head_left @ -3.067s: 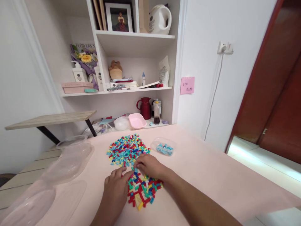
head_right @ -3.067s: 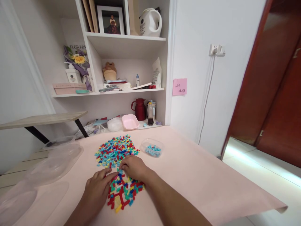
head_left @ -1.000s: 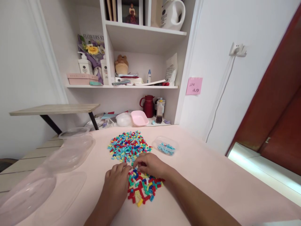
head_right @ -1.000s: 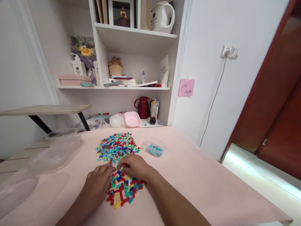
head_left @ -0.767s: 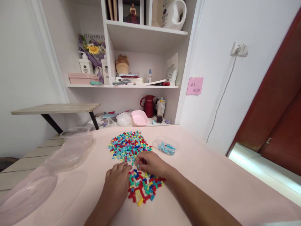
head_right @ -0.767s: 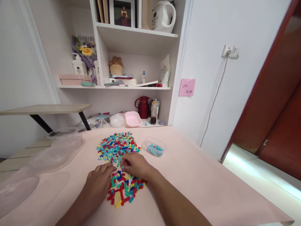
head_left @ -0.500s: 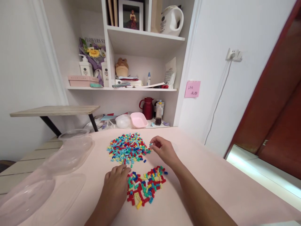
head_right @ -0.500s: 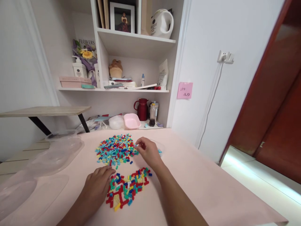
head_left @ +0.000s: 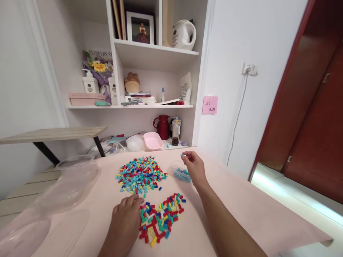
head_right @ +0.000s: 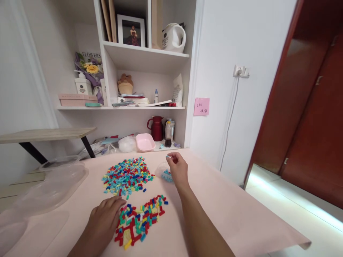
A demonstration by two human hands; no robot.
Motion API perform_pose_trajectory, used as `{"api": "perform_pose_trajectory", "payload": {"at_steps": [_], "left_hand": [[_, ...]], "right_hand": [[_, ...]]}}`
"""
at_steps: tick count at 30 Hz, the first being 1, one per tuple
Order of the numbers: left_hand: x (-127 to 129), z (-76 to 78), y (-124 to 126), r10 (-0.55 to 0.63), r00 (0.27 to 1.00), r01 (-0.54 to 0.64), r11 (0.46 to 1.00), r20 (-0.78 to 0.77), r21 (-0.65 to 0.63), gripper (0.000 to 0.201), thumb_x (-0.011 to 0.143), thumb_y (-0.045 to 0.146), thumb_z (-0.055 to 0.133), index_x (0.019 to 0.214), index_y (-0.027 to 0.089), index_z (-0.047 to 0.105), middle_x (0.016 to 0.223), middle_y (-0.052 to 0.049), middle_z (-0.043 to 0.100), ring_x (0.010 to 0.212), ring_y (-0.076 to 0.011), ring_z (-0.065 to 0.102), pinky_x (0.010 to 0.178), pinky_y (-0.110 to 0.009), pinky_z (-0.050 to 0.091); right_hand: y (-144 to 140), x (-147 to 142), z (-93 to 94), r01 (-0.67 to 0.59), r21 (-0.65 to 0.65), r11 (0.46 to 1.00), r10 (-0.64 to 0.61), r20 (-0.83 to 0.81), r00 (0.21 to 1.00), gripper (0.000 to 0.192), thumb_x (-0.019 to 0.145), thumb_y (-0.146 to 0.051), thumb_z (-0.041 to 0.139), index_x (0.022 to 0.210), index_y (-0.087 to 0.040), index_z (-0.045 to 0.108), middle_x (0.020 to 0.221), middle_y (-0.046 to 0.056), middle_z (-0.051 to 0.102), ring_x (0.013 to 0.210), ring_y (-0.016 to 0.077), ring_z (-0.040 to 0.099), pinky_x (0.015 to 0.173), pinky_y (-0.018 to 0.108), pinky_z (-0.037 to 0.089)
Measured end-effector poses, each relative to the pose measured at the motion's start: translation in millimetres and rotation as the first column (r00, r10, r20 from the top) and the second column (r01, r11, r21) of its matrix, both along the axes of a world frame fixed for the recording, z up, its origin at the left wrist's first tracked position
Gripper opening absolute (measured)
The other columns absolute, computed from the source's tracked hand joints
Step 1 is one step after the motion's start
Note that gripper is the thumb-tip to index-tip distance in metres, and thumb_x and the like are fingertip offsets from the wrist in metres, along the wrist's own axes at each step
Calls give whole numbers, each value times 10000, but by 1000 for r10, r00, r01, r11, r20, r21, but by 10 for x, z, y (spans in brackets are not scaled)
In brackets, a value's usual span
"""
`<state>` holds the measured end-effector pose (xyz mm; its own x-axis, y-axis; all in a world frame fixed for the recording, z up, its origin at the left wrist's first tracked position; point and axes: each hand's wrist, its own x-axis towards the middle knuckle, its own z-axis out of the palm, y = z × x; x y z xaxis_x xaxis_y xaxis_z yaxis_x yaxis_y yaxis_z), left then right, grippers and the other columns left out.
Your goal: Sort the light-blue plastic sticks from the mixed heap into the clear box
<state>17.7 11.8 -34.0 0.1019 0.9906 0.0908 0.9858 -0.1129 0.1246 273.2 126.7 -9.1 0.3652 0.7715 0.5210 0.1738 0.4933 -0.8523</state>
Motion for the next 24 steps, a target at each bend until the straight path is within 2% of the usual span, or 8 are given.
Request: {"api": "perform_pose_trajectory", "payload": {"at_steps": [9, 19, 24], "left_hand": [[11, 32, -21, -3, 1000, 3, 1000, 2, 22, 480, 909, 149, 281, 1244, 292, 593, 1392, -37, 539, 1285, -200, 448, 1017, -402, 345], [-4, 8, -12, -7, 1000, 7, 1000, -22, 19, 481, 918, 149, 275, 1263, 298, 575, 1412, -36, 518, 1294, -192, 436, 1017, -390, 341], [0, 29, -7, -6, 1000, 6, 1000, -13, 6, 478, 909, 145, 285, 1262, 283, 577, 1414, -41, 516, 1296, -196, 432, 1019, -395, 339]], "right_hand": [[-8, -12, 12, 1, -27, 1000, 0, 30, 1000, 330, 770, -456, 606, 944, -179, 646, 712, 2, 541, 646, 149, 495, 552, 250, 425], [45, 70, -32, 134, -10, 991, -133, 93, 987, 253, 779, -383, 579, 921, -195, 672, 860, 42, 611, 788, 187, 551, 741, 317, 451], [63, 89, -42, 211, -11, 977, -208, 131, 969, 294, 771, -371, 562, 995, -207, 658, 900, 40, 570, 748, 174, 536, 730, 321, 455]]}}
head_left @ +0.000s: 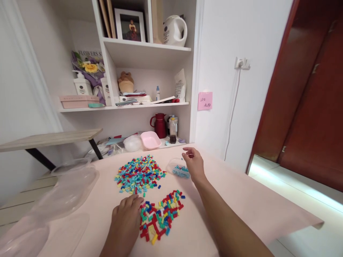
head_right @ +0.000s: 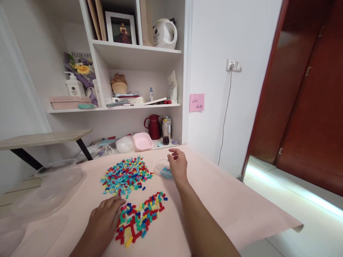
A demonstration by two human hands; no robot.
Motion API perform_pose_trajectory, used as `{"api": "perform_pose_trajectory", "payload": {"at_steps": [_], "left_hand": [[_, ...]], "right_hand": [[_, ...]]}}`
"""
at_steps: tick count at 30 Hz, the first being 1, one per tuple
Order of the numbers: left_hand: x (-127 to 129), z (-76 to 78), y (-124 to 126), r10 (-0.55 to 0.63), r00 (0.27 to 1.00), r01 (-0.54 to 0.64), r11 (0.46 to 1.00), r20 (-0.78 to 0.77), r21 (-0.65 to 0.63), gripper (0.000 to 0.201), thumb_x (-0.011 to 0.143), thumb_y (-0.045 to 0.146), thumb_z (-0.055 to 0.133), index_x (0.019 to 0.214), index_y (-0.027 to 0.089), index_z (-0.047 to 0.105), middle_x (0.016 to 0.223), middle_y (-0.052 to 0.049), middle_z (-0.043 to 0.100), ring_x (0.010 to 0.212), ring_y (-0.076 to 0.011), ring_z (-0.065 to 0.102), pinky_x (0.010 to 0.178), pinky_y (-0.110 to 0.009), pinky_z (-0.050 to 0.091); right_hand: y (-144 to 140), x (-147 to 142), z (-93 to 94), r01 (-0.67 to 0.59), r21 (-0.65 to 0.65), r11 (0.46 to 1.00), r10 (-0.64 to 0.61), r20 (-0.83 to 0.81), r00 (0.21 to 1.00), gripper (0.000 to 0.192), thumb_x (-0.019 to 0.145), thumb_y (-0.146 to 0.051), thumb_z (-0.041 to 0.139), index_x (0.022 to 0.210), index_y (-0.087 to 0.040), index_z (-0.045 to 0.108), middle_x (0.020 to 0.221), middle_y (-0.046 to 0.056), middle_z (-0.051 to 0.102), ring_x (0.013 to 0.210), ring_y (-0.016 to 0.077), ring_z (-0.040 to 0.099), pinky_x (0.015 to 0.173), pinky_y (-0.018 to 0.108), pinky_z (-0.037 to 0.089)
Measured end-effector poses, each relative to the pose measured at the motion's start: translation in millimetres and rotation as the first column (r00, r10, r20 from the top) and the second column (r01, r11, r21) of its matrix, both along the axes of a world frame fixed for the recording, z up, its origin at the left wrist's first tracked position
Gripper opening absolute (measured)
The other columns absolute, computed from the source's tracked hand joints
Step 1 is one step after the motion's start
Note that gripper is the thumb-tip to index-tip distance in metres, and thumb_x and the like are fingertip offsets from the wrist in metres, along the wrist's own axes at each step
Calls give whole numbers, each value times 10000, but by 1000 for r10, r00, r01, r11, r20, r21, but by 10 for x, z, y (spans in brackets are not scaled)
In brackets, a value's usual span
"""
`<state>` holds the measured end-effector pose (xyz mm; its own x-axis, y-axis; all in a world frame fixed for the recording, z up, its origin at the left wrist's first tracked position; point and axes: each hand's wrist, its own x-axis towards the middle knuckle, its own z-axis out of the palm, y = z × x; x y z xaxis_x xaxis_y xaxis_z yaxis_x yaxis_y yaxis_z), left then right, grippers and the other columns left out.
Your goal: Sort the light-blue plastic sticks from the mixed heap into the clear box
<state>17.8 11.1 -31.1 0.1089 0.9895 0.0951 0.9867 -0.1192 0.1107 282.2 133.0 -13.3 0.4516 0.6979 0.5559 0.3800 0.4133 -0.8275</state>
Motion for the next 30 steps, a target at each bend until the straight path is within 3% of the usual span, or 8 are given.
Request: {"api": "perform_pose_trajectory", "payload": {"at_steps": [4, 8, 12, 15, 18, 25, 30], "left_hand": [[9, 13, -15, -7, 1000, 7, 1000, 10, 5, 467, 919, 166, 279, 1253, 285, 583, 1405, -41, 526, 1286, -196, 440, 1012, -393, 343], [13, 11, -29, 2, 1000, -3, 1000, 12, 10, 457, 918, 170, 296, 1254, 289, 582, 1403, -38, 526, 1291, -191, 431, 1021, -388, 335], [8, -2, -28, 2, 1000, -2, 1000, 20, 4, 460, 915, 168, 310, 1274, 296, 567, 1413, -39, 514, 1297, -190, 420, 1029, -387, 330], [1, -25, -21, 8, 1000, -9, 1000, 26, 16, 469, 906, 164, 322, 1284, 304, 562, 1440, -40, 483, 1302, -196, 418, 1029, -388, 333], [-3, -56, -15, 14, 1000, -14, 999, 15, 32, 498, 893, 161, 326, 1329, 301, 524, 1472, -51, 441, 1319, -206, 409, 1036, -395, 330], [11, -67, -18, 18, 1000, -18, 1000, -6, 24, 545, 886, 158, 312, 1391, 305, 454, 1489, -60, 422, 1341, -212, 390, 1037, -397, 327], [24, -56, -25, 17, 999, -17, 1000, -33, -6, 556, 876, 160, 313, 1395, 304, 451, 1504, -52, 406, 1346, -215, 380, 1034, -411, 320]], "right_hand": [[-24, -20, 23, -22, 12, 1000, 22, -13, 1000, 317, 770, -374, 560, 1027, -209, 642, 865, 29, 552, 731, 171, 532, 680, 298, 458], [-84, -111, 50, -155, -13, 988, 155, -39, 987, 285, 799, -392, 534, 966, -194, 653, 759, 13, 559, 655, 159, 515, 596, 273, 443], [-149, -301, 6, -300, -64, 952, 306, 122, 944, 225, 829, -360, 526, 897, -198, 666, 723, 7, 595, 645, 155, 522, 614, 272, 434], [-193, -479, -89, -431, -189, 882, 470, 356, 807, 145, 827, -254, 550, 844, -211, 688, 757, 6, 613, 698, 148, 548, 680, 269, 432], [-228, -633, -193, -482, -309, 820, 571, 496, 654, 134, 784, -165, 607, 844, -221, 714, 895, 29, 611, 831, 155, 569, 769, 266, 430], [-265, -757, -266, -477, -394, 786, 618, 518, 591, 216, 798, -158, 622, 979, -244, 704, 968, 35, 605, 880, 164, 567, 823, 273, 436], [-283, -768, -263, -465, -366, 806, 588, 580, 563, 237, 815, -152, 593, 988, -253, 721, 930, 36, 638, 887, 174, 574, 824, 272, 435]]}}
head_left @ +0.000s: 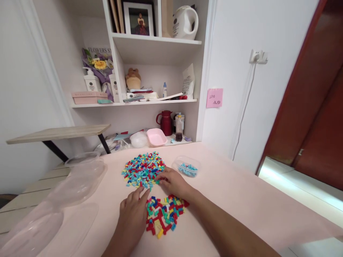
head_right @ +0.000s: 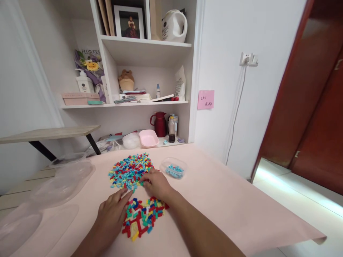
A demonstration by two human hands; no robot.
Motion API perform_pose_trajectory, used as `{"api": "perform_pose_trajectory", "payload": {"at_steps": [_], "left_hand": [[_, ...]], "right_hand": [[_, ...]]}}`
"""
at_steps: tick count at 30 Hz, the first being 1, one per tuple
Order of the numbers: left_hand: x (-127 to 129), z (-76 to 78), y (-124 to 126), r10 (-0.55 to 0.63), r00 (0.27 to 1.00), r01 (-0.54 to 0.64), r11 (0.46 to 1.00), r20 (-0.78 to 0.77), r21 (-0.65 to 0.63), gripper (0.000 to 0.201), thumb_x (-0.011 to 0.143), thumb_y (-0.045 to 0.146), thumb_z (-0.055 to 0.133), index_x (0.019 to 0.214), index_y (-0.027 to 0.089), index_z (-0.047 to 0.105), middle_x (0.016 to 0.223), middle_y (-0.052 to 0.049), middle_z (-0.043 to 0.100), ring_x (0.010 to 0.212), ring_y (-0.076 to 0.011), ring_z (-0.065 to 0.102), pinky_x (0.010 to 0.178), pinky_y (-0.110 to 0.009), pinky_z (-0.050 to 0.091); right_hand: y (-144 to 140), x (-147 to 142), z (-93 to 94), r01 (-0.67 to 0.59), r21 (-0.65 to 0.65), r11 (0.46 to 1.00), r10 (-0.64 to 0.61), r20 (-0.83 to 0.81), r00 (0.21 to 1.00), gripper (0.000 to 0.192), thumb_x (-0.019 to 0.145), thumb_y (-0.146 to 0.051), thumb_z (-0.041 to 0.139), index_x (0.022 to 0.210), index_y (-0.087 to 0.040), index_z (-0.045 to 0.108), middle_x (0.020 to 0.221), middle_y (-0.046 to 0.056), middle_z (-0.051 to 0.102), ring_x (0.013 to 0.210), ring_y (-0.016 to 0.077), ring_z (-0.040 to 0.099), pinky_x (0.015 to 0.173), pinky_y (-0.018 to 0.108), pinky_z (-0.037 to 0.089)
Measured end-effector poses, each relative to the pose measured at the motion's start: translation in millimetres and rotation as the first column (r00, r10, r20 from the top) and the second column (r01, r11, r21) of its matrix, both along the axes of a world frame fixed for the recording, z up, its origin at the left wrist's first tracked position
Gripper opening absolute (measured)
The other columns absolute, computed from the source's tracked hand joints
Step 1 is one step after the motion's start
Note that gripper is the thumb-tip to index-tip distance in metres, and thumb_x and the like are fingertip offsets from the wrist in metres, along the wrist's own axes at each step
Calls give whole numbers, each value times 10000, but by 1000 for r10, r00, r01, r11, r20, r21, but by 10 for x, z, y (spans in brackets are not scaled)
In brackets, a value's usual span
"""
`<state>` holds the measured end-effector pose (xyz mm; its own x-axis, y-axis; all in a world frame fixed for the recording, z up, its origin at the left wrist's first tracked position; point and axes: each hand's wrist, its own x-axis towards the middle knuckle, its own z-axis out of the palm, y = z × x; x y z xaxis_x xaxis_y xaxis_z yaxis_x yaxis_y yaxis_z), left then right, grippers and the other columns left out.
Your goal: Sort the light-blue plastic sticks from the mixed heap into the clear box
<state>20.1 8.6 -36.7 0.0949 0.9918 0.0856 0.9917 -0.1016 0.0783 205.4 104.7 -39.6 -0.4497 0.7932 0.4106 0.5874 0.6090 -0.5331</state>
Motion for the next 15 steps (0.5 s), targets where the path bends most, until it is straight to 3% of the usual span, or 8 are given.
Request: {"api": "perform_pose_trajectory", "payload": {"at_steps": [10, 15], "left_hand": [[-1, 26, -19, -34, 998, 34, 999, 50, 8, 598, 837, 115, 334, 1366, 355, 477, 1490, -16, 427, 1333, -211, 392, 1025, -408, 327], [-17, -11, -10, -34, 996, 31, 998, 77, 46, 530, 856, 125, 337, 1295, 330, 554, 1466, -37, 452, 1321, -215, 413, 1017, -415, 340]], "right_hand": [[-145, -102, 19, -120, -1, 993, 119, 121, 985, 258, 852, -238, 562, 1057, -300, 707, 1024, 11, 710, 973, 189, 620, 841, 279, 440], [-140, -86, 40, -135, -32, 990, 138, 131, 982, 207, 833, -189, 537, 905, -249, 722, 932, 13, 712, 877, 170, 635, 782, 255, 447]]}}
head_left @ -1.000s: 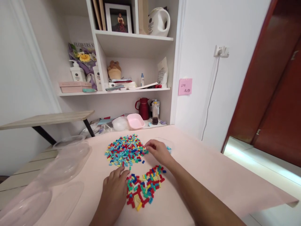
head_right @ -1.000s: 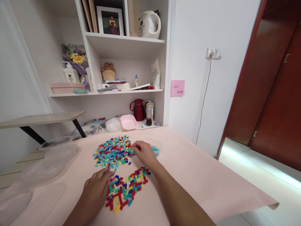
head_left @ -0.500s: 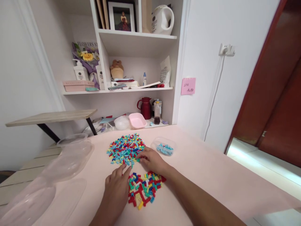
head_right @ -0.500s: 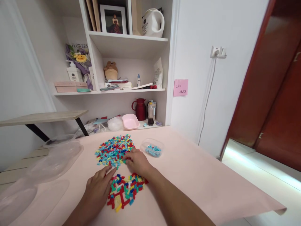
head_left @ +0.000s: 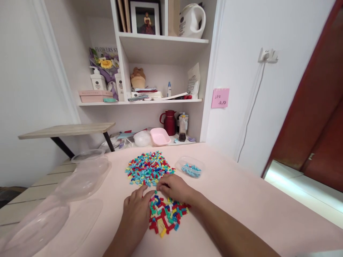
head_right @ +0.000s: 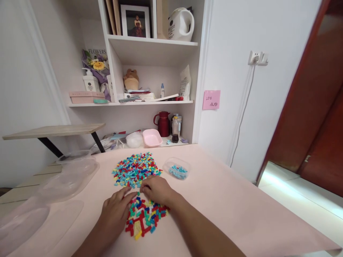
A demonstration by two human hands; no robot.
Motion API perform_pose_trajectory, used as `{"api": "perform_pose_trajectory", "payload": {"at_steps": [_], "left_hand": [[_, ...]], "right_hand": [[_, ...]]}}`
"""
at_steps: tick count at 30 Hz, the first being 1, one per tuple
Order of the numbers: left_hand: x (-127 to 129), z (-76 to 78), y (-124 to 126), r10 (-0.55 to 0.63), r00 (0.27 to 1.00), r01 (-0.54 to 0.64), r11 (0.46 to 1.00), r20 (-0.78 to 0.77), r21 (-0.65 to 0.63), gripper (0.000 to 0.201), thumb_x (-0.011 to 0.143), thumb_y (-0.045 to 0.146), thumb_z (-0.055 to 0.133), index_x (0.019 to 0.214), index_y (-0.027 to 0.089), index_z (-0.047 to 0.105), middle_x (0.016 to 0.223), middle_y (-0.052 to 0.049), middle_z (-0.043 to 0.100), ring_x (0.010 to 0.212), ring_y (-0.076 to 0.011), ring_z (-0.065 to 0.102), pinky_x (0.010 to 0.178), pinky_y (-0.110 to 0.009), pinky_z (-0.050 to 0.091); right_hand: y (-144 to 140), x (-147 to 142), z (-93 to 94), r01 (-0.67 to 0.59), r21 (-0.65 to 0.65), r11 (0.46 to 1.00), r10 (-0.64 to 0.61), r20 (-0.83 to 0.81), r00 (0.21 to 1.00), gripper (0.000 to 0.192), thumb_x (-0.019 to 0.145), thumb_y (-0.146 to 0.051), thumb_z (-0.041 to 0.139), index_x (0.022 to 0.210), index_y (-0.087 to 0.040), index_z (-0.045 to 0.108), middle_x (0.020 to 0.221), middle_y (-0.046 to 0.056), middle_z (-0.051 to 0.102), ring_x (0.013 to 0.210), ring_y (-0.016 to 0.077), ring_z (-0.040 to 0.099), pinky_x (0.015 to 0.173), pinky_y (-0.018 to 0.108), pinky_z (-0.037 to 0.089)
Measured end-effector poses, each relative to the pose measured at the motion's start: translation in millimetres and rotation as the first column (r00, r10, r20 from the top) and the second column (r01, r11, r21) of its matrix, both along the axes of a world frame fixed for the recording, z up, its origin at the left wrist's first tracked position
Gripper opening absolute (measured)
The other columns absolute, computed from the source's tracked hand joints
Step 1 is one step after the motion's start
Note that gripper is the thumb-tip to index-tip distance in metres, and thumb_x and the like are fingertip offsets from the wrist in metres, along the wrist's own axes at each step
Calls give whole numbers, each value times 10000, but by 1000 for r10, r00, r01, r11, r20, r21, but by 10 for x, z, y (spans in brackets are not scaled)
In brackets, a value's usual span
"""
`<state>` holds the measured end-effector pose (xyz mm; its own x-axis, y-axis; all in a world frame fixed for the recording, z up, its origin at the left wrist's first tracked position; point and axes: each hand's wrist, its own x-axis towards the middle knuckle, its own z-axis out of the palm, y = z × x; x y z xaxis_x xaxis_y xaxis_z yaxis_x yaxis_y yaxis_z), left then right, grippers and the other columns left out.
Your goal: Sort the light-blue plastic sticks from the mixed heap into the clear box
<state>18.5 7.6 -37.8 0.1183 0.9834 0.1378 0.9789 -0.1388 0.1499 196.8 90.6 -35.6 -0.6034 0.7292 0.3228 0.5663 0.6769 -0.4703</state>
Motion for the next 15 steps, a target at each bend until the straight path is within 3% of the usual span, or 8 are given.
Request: {"api": "perform_pose_trajectory", "payload": {"at_steps": [4, 11, 15], "left_hand": [[-27, -59, 26, 3, 999, -5, 999, 39, 37, 469, 899, 141, 303, 1210, 303, 614, 1434, -47, 483, 1298, -202, 442, 1010, -408, 349], [-37, -108, 29, 7, 1000, -9, 998, 22, 59, 482, 900, 136, 310, 1279, 294, 562, 1421, -51, 498, 1295, -196, 443, 1011, -402, 349], [-37, -109, 30, -2, 1000, 1, 998, 12, 61, 474, 902, 148, 314, 1273, 295, 569, 1410, -52, 511, 1297, -199, 439, 1016, -405, 342]], "right_hand": [[21, 6, -1, -2, -41, 999, 0, -52, 999, 225, 817, -144, 509, 869, -230, 710, 918, 5, 713, 852, 156, 639, 771, 242, 451], [34, 0, -37, 34, -32, 999, -36, -66, 997, 321, 838, -226, 540, 1123, -295, 672, 1107, 4, 694, 1015, 191, 619, 882, 288, 444], [37, -9, -59, 42, -5, 999, -42, -12, 999, 357, 865, -234, 509, 1175, -337, 654, 1119, 1, 685, 1053, 197, 599, 898, 300, 435]]}}
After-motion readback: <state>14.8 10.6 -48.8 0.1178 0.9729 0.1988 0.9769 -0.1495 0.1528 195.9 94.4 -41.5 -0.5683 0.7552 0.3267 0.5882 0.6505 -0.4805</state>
